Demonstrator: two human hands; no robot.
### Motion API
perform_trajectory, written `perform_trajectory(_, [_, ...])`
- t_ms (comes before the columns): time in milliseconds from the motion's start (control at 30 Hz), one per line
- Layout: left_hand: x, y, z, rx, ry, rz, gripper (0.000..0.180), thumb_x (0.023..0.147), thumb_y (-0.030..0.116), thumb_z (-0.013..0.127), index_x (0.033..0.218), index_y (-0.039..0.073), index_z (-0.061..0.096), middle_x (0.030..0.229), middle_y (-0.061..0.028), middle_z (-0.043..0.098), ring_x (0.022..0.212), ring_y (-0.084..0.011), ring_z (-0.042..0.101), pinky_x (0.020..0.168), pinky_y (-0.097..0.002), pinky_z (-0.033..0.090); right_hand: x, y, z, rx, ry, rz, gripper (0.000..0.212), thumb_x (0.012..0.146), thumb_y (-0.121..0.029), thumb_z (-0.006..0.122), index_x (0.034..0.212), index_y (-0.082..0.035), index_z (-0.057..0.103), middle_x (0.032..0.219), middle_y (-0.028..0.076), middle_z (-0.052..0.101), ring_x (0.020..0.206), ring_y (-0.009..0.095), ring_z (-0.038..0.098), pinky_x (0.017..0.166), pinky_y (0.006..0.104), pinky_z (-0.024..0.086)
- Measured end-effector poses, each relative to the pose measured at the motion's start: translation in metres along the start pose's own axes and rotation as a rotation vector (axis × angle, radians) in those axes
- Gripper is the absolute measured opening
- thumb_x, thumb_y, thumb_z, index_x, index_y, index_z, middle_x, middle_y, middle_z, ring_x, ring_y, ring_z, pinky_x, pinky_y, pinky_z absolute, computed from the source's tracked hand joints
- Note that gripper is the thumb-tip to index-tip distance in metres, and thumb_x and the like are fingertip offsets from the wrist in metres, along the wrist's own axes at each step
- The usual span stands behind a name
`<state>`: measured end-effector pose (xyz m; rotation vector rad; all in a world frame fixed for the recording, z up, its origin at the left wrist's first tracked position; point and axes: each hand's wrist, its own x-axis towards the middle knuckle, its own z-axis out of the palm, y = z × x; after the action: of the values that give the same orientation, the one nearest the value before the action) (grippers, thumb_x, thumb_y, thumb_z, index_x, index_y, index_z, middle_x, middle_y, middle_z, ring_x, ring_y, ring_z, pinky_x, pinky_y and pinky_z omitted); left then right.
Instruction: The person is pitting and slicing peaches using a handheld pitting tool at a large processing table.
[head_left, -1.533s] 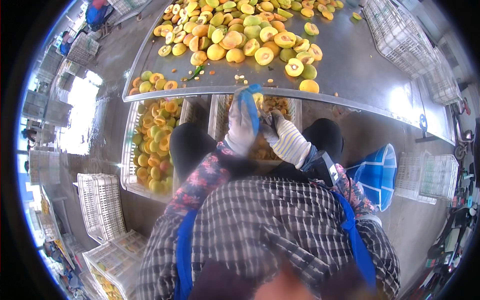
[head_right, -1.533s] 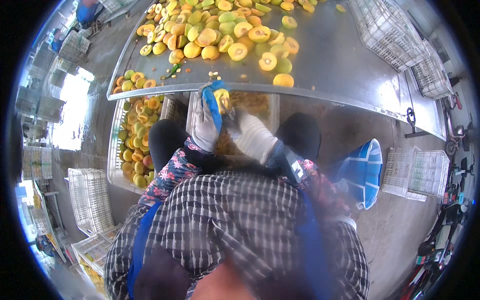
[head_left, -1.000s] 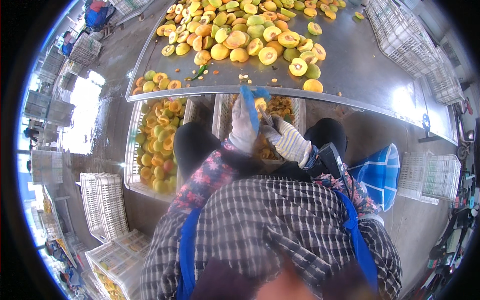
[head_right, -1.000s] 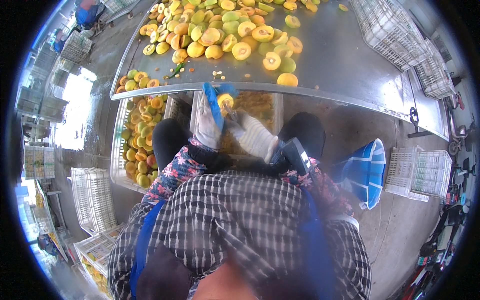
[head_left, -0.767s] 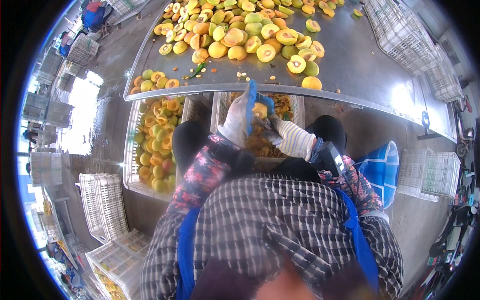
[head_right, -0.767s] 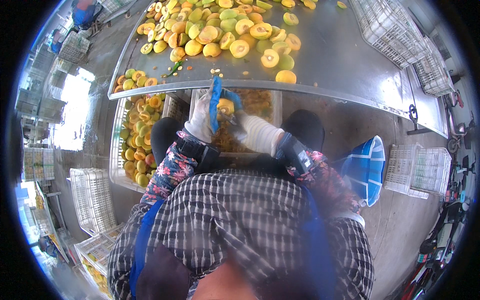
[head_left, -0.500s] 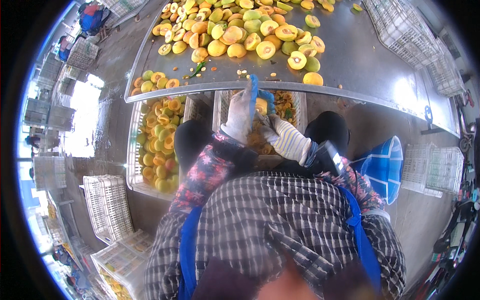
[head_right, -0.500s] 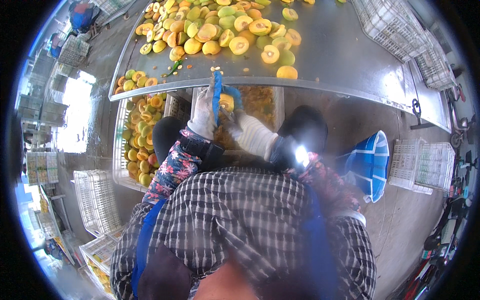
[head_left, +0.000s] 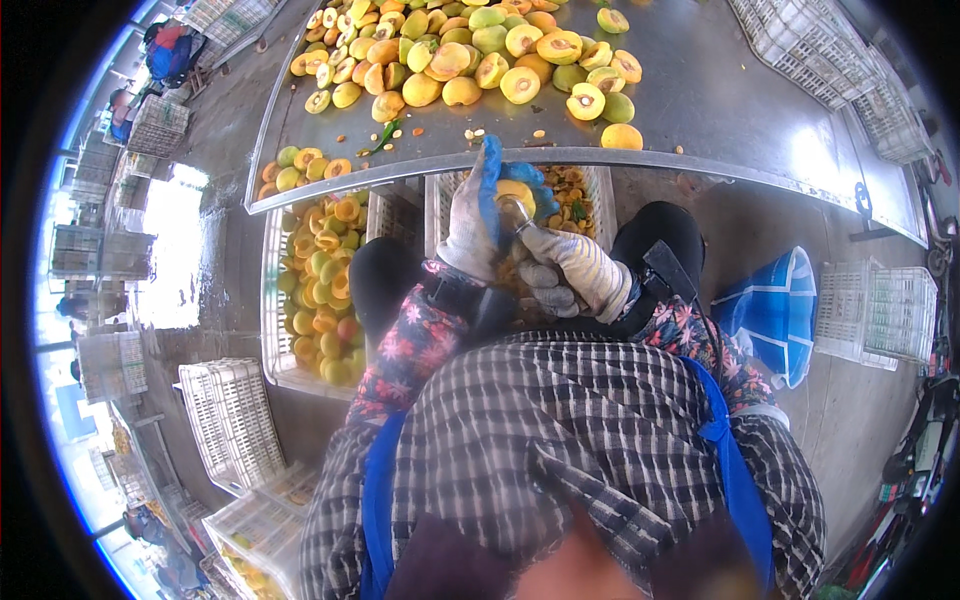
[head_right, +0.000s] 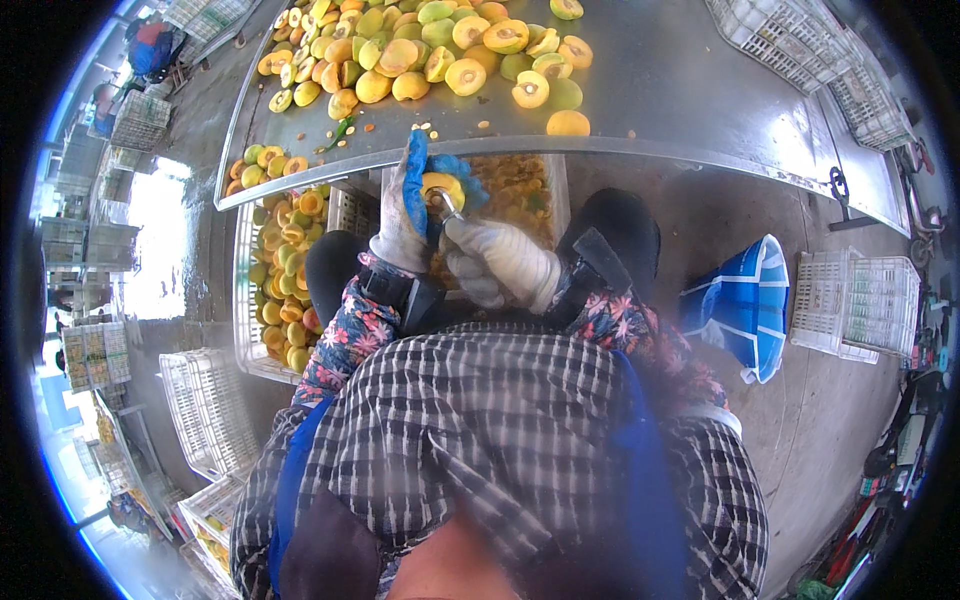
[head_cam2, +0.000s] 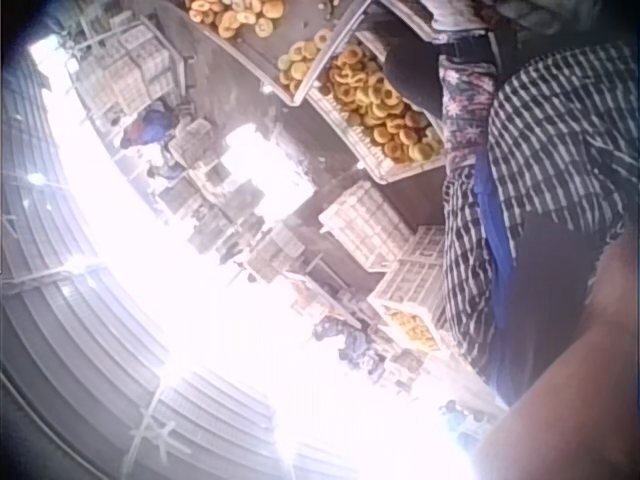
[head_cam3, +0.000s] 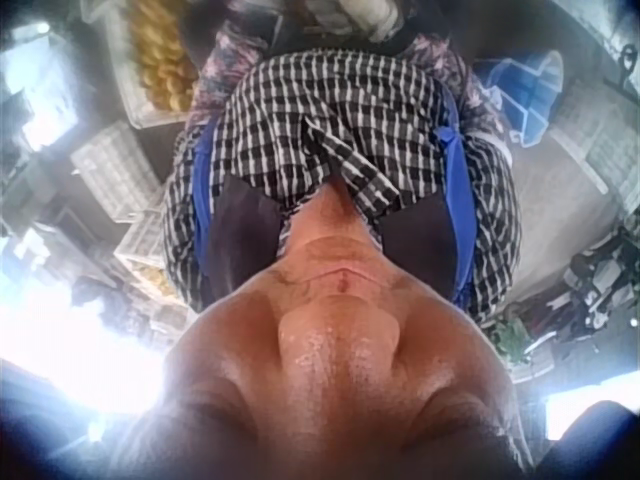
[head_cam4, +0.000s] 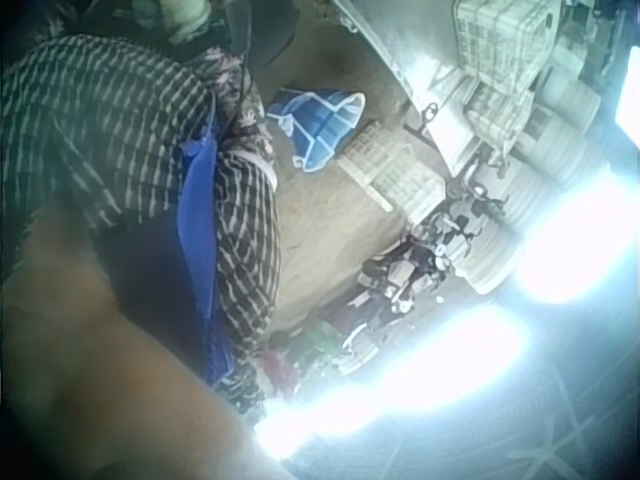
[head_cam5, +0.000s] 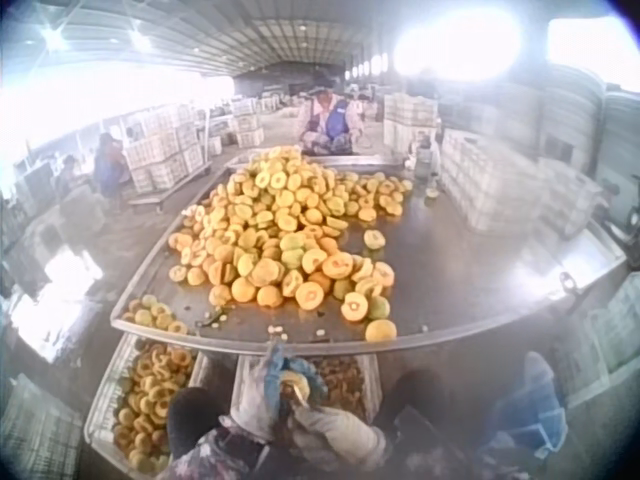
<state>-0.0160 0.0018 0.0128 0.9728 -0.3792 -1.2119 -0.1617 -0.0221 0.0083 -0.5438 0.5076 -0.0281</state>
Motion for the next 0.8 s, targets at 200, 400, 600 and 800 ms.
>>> perform_trajectory(200, [0.002, -0.004, -0.014, 0.026, -0.095, -0.084, 0.047, 0.09, 0.045, 0.052, 0.089, -0.002, 0.06, 0.075, -0.0135, 0.063, 0.065, -0.0239, 0.063, 0.061, -0.0348, 0.055, 0.0, 0.001, -0.014, 0.178, -0.124, 0.12, 0.031, 0.093, -0.041, 0.046, 0.085, -0.011, 0.05, 0.056, -0.006, 0.036, 0.037, 0.006, 0.031, 0.031, 0.0196, 0.023])
perform_trajectory(400, [0.011, -0.004, -0.061, 0.121, -0.054, 0.035, 0.043, 0.091, 0.039, 0.052, 0.093, -0.003, 0.061, 0.078, -0.0132, 0.065, 0.066, -0.0209, 0.064, 0.062, -0.0313, 0.054, -0.011, -0.001, -0.013, 0.123, -0.152, 0.074, 0.032, 0.094, -0.041, 0.046, 0.091, -0.009, 0.049, 0.054, -0.003, 0.042, 0.032, 0.007, 0.035, 0.029, 0.0197, 0.028])
perform_trajectory(600, [-0.02, 0.053, -0.139, 1.487, 0.284, 0.809, 0.045, 0.084, 0.008, 0.047, 0.128, 0.001, 0.046, 0.101, -0.0193, 0.061, 0.087, -0.0336, 0.059, 0.079, -0.0388, 0.048, 0.004, 0.017, -0.077, -1.03, 0.305, -0.25, 0.029, 0.092, -0.03, 0.048, 0.107, -0.004, 0.051, 0.073, 0.012, 0.057, 0.061, 0.024, 0.056, 0.057, 0.0332, 0.044])
perform_trajectory(800, [-0.03, 0.108, -0.151, 1.558, 0.567, 0.445, 0.034, 0.084, 0.019, 0.059, 0.116, 0.006, 0.058, 0.097, -0.0152, 0.063, 0.087, -0.0305, 0.061, 0.079, -0.0369, 0.047, 0.01, 0.023, -0.072, -1.587, 0.438, -0.27, 0.041, 0.083, -0.017, 0.057, 0.122, -0.012, 0.045, 0.089, 0.023, 0.061, 0.083, 0.038, 0.06, 0.074, 0.0426, 0.047])
